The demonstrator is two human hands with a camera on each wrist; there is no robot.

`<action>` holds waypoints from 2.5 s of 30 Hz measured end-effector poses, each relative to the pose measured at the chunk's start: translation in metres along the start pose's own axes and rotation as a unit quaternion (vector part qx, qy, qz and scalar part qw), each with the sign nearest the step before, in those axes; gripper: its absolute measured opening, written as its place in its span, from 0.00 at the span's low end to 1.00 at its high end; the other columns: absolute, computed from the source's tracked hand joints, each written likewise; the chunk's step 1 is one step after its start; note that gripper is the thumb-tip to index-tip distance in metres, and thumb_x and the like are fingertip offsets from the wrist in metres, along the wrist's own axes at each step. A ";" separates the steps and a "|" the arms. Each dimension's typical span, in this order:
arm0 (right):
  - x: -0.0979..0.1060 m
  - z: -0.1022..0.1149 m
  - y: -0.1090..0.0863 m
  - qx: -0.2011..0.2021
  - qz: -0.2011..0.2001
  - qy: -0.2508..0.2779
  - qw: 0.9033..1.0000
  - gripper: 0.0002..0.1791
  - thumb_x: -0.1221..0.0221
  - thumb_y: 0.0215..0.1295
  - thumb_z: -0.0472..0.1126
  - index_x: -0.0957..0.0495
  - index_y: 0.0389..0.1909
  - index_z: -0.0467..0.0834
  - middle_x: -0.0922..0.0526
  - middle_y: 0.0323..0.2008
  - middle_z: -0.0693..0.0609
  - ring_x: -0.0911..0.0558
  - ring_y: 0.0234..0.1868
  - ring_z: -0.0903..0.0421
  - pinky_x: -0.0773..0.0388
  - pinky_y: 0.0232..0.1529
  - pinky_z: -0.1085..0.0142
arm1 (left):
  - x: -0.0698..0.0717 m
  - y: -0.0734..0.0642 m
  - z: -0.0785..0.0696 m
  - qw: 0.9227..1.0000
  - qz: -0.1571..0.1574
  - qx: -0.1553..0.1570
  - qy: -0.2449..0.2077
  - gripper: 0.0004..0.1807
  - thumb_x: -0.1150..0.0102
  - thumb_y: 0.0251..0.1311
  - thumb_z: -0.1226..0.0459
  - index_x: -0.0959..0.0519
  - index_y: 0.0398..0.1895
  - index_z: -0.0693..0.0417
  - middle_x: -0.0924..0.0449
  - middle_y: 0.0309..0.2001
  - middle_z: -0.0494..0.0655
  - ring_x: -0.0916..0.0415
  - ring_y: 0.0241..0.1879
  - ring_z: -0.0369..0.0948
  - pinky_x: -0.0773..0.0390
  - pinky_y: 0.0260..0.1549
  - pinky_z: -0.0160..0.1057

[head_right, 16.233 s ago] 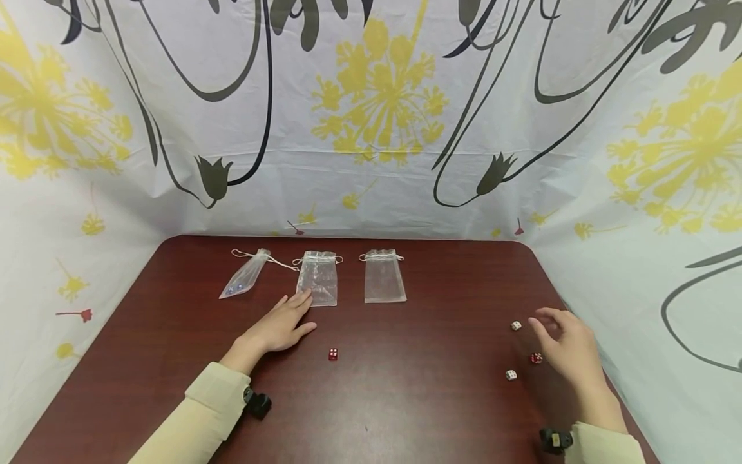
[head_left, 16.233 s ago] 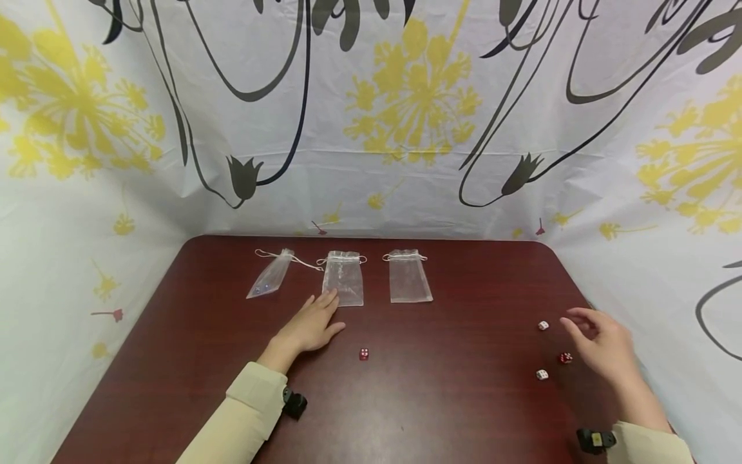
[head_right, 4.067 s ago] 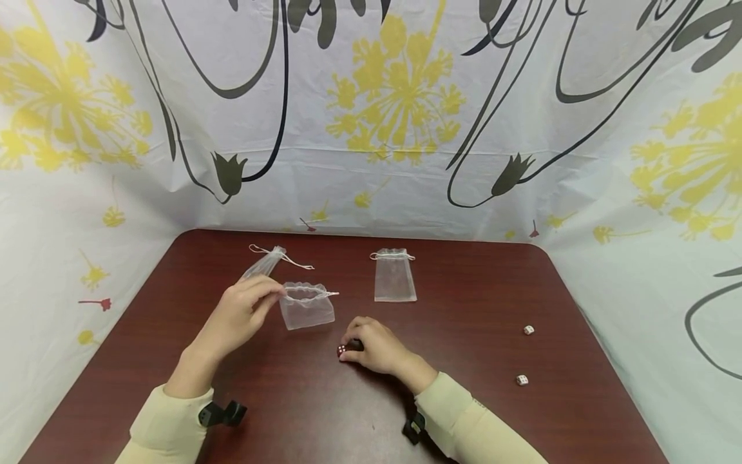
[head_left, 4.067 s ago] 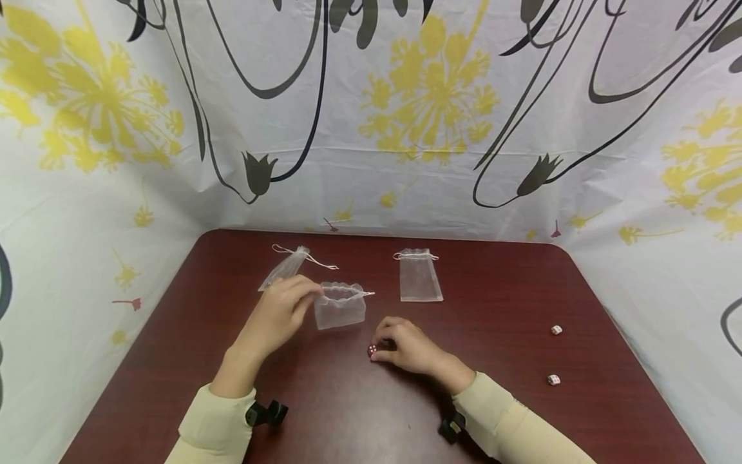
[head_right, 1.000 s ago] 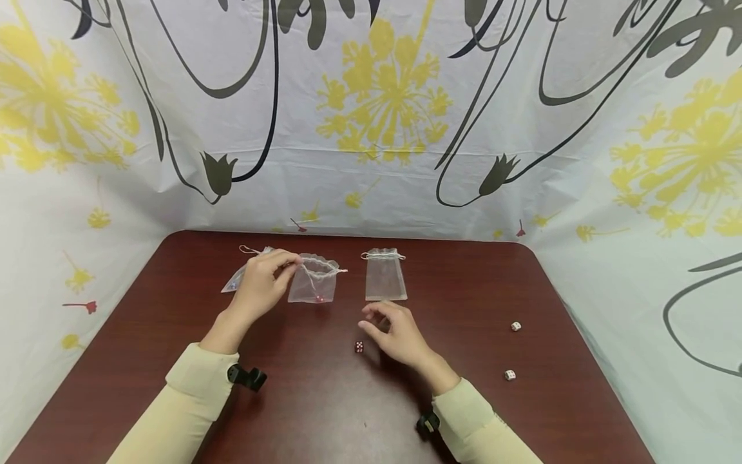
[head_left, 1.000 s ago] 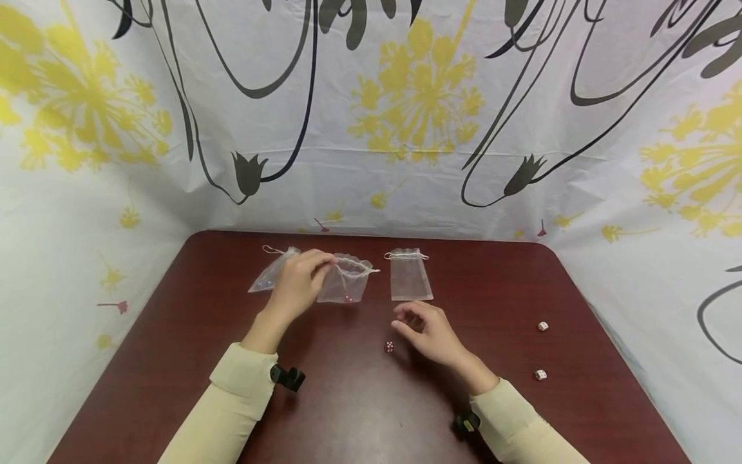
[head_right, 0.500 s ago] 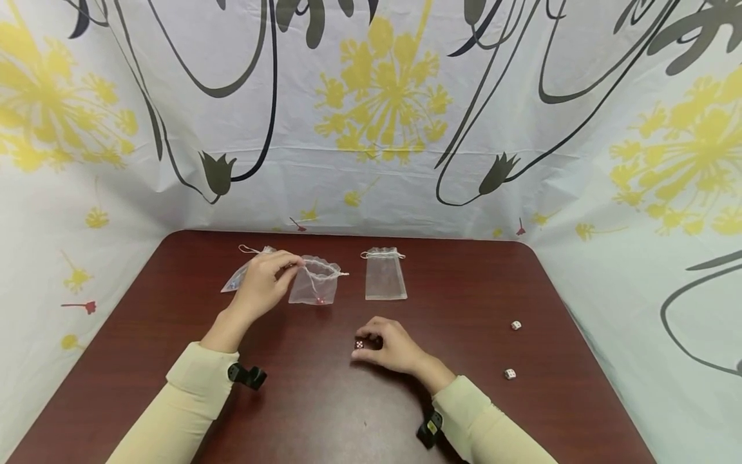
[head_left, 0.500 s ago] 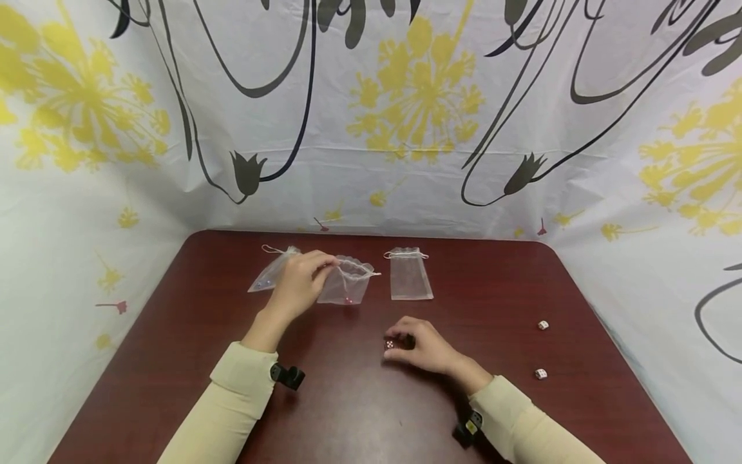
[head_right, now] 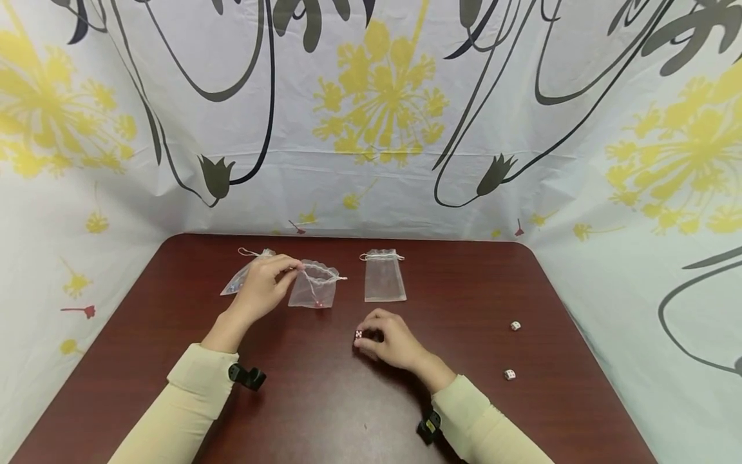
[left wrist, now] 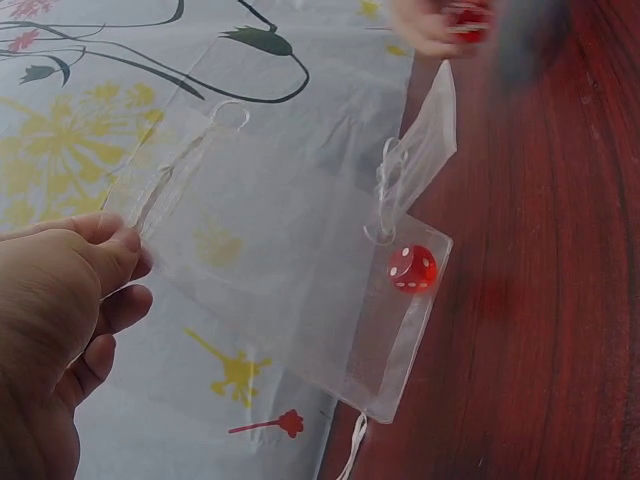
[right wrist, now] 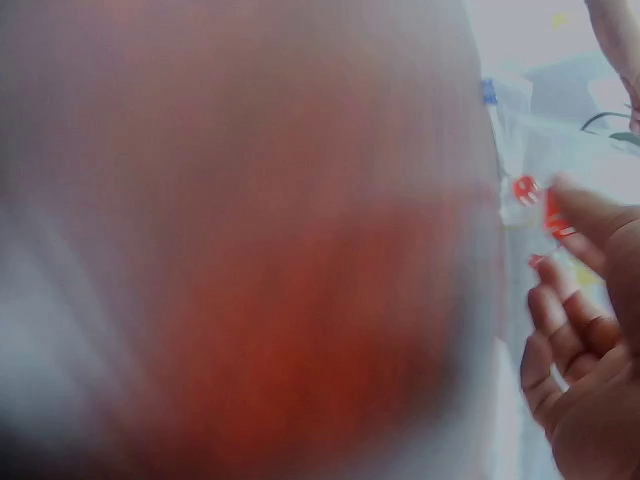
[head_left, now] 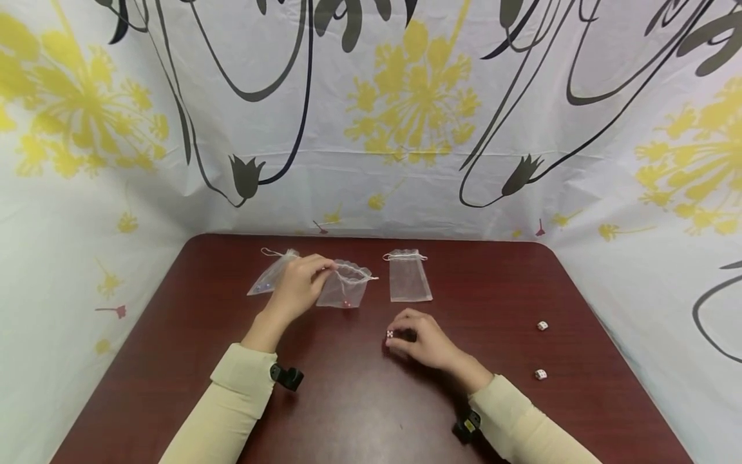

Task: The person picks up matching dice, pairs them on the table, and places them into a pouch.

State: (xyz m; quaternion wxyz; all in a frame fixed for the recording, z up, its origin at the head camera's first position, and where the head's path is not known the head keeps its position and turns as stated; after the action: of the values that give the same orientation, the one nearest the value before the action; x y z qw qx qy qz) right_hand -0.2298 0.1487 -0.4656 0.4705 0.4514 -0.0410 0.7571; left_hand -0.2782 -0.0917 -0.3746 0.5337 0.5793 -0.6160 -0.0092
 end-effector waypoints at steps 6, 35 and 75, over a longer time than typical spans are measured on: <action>0.037 0.021 0.034 0.019 -0.067 0.006 0.998 0.10 0.27 0.59 0.37 0.13 0.41 0.40 0.16 0.39 0.54 0.16 0.39 0.51 0.18 0.38 0.60 | 0.002 0.003 -0.001 1.000 -0.001 -0.002 -0.008 0.05 0.33 0.62 0.71 0.12 0.39 0.56 0.12 0.39 0.47 0.15 0.40 0.45 0.17 0.42 0.46; 0.070 0.060 0.095 0.042 -0.124 0.005 0.991 0.12 0.32 0.66 0.39 0.15 0.48 0.40 0.16 0.42 0.49 0.18 0.40 0.52 0.22 0.41 0.61 | 0.004 0.008 -0.030 0.998 -0.027 -0.037 -0.033 0.06 0.30 0.59 0.72 0.12 0.39 0.57 0.12 0.37 0.46 0.16 0.37 0.44 0.21 0.39 0.44; 0.074 0.026 0.086 0.075 -0.121 -0.181 0.973 0.05 0.31 0.63 0.39 0.11 0.30 0.42 0.13 0.24 0.53 0.17 0.22 0.59 0.21 0.25 0.59 | 0.035 -0.010 0.009 0.993 -0.114 -0.015 0.031 0.04 0.26 0.53 0.73 0.11 0.32 0.63 0.12 0.31 0.53 0.13 0.35 0.50 0.15 0.43 0.47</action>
State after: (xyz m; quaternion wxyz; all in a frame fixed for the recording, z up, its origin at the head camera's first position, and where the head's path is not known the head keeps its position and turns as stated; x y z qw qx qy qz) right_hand -0.2887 0.1384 -0.3654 0.5080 0.6167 -0.0136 0.6012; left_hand -0.2685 -0.1261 -0.3625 0.5571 0.6373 -0.5289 -0.0613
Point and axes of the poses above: each hand's wrist, its own y-axis towards the middle knuckle, its own x-axis out of the back of the hand, z = x × y, the point moved 7 cm from there along y, towards the middle knuckle
